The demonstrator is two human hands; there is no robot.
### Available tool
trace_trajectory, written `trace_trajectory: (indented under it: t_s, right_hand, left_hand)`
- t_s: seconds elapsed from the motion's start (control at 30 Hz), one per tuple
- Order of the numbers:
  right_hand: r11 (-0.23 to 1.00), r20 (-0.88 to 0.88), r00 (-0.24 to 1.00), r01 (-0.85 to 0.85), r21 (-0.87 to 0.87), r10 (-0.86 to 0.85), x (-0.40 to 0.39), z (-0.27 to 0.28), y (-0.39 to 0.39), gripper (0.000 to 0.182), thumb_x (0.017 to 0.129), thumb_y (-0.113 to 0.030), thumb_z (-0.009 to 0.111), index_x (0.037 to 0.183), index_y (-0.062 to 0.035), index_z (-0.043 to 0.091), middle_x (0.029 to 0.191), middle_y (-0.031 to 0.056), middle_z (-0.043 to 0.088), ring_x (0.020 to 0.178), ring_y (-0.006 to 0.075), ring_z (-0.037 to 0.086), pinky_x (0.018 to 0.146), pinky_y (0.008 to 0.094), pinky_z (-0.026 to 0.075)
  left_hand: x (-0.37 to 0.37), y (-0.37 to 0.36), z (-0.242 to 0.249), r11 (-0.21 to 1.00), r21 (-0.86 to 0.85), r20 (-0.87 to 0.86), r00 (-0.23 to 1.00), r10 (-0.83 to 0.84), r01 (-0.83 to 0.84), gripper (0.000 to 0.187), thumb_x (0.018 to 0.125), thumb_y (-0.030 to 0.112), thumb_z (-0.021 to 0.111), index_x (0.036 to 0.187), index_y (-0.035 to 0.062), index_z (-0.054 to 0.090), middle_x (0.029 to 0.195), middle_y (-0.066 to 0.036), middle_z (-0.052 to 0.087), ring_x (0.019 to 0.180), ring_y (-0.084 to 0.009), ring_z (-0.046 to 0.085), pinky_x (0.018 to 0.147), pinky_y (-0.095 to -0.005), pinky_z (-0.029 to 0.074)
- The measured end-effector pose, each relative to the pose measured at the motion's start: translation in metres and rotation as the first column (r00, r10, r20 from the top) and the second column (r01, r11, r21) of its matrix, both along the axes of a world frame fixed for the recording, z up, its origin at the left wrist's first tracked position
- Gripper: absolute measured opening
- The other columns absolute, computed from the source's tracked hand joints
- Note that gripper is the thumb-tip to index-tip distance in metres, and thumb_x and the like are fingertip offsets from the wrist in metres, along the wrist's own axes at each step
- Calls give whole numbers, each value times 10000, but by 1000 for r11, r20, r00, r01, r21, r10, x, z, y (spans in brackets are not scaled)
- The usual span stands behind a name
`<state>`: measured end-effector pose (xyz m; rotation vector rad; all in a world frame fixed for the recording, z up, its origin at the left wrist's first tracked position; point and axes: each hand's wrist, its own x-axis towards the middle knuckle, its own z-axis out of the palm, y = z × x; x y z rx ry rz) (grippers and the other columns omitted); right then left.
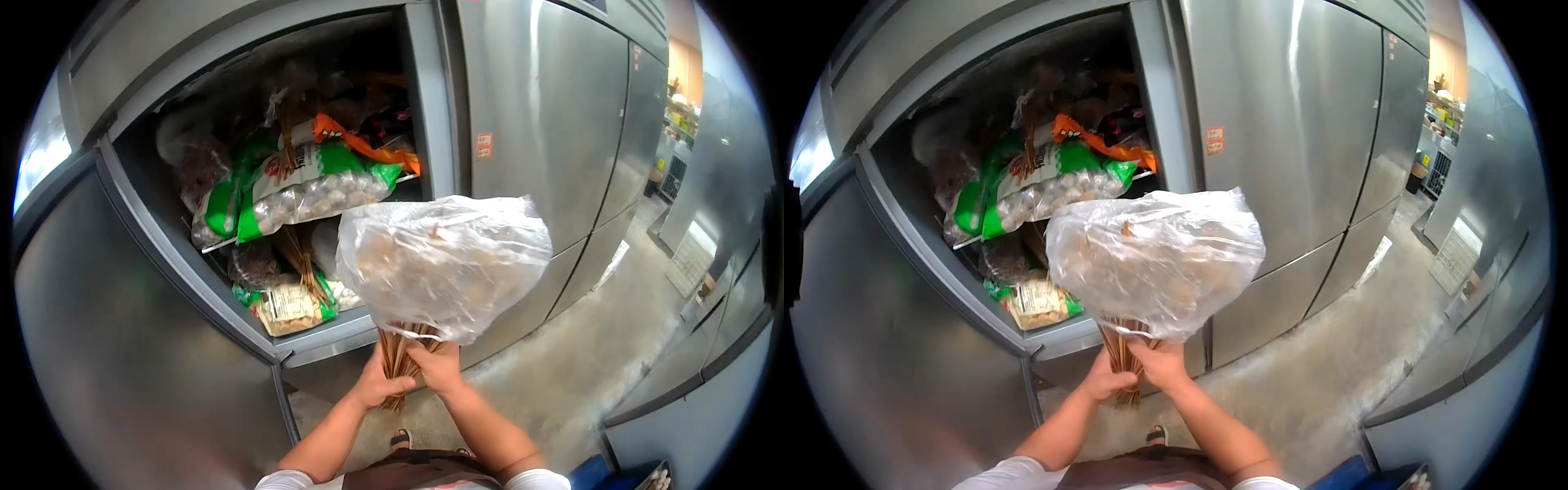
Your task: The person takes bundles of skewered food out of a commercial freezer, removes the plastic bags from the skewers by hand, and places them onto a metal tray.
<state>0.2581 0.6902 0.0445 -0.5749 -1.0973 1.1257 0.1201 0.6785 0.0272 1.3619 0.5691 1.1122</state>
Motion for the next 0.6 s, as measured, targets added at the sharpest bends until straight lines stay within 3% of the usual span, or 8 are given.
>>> trace_trajectory:
  t_s: [0.07, 0.13, 0.17, 0.23, 0.27, 0.33, 0.5, 0.6]
  right_hand:
    - [999, -54, 998, -30, 45, 32, 12, -5, 5, 264, 786, 24, 612, 1049, 31, 590, 992, 92, 625, 903, 151, 586, 780, 296, 465]
    - [860, -298, 862, -475, -188, 411, 25, -12, 8, 307, 768, 35, 608, 1074, 28, 581, 995, 89, 625, 897, 180, 589, 784, 307, 465]
    - [894, -247, 890, -425, -143, 383, 28, -14, 10, 381, 738, 19, 618, 1114, 27, 558, 1032, 86, 616, 931, 198, 582, 830, 325, 457]
    - [898, -281, 891, -411, -157, 358, 43, -11, 7, 465, 736, -22, 626, 1184, 21, 511, 1106, 100, 585, 1012, 209, 555, 884, 335, 430]
    - [902, -319, 885, -402, -156, 340, 52, -7, 8, 553, 734, -64, 635, 1254, 15, 463, 1181, 114, 554, 1093, 220, 527, 937, 345, 404]
    - [946, -410, 863, -326, -1, 296, 79, -6, 16, 757, 751, -193, 624, 1402, -32, 272, 1370, 163, 395, 1258, 262, 401, 1036, 371, 313]
    - [991, -567, 816, -132, -1, 108, 146, 7, 29, 875, 844, -467, 554, 1470, -106, 60, 1484, 213, 185, 1340, 313, 283, 1088, 425, 230]
    - [1000, -336, 942, -8, 9, 11, 161, 19, 38, 838, 884, -489, 518, 1470, -99, 63, 1450, 212, 266, 1310, 302, 339, 1069, 430, 275]
  left_hand:
    - [1, -3, -14, 999, -38, -103, 994, -18, 14, 668, 758, 176, 758, 1297, -1, 405, 1156, -93, 542, 1062, -167, 521, 924, -349, 415]
    - [-1, -4, -28, 907, -409, -350, 900, -259, 102, 457, 760, 201, 755, 1124, 4, 563, 930, -59, 630, 878, -176, 600, 782, -336, 482]
    - [4, -7, -34, 903, -413, -343, 900, -270, 114, 457, 760, 201, 755, 1124, 4, 563, 930, -59, 630, 878, -176, 600, 782, -336, 482]
    - [17, -17, -47, 952, -19, -525, 814, 251, -306, 289, 768, 212, 740, 956, 22, 631, 720, -70, 638, 678, -188, 611, 643, -344, 498]
    - [19, -19, -48, 953, -34, -523, 818, 240, -301, 289, 768, 212, 740, 956, 22, 631, 720, -70, 638, 678, -188, 611, 643, -344, 498]
    - [22, -20, -46, 790, 252, -534, 600, 596, -560, 266, 759, 214, 729, 926, 36, 624, 730, -134, 643, 648, -235, 625, 624, -360, 497]
    - [6, -13, -60, 537, 599, -448, 307, 840, -594, 191, 697, 161, 713, 826, 66, 609, 693, -164, 622, 657, -365, 621, 592, -412, 496]
    - [-2, -8, -67, 438, 737, -389, 208, 898, -515, 205, 659, 147, 732, 813, 82, 614, 719, -133, 626, 661, -345, 615, 600, -413, 488]
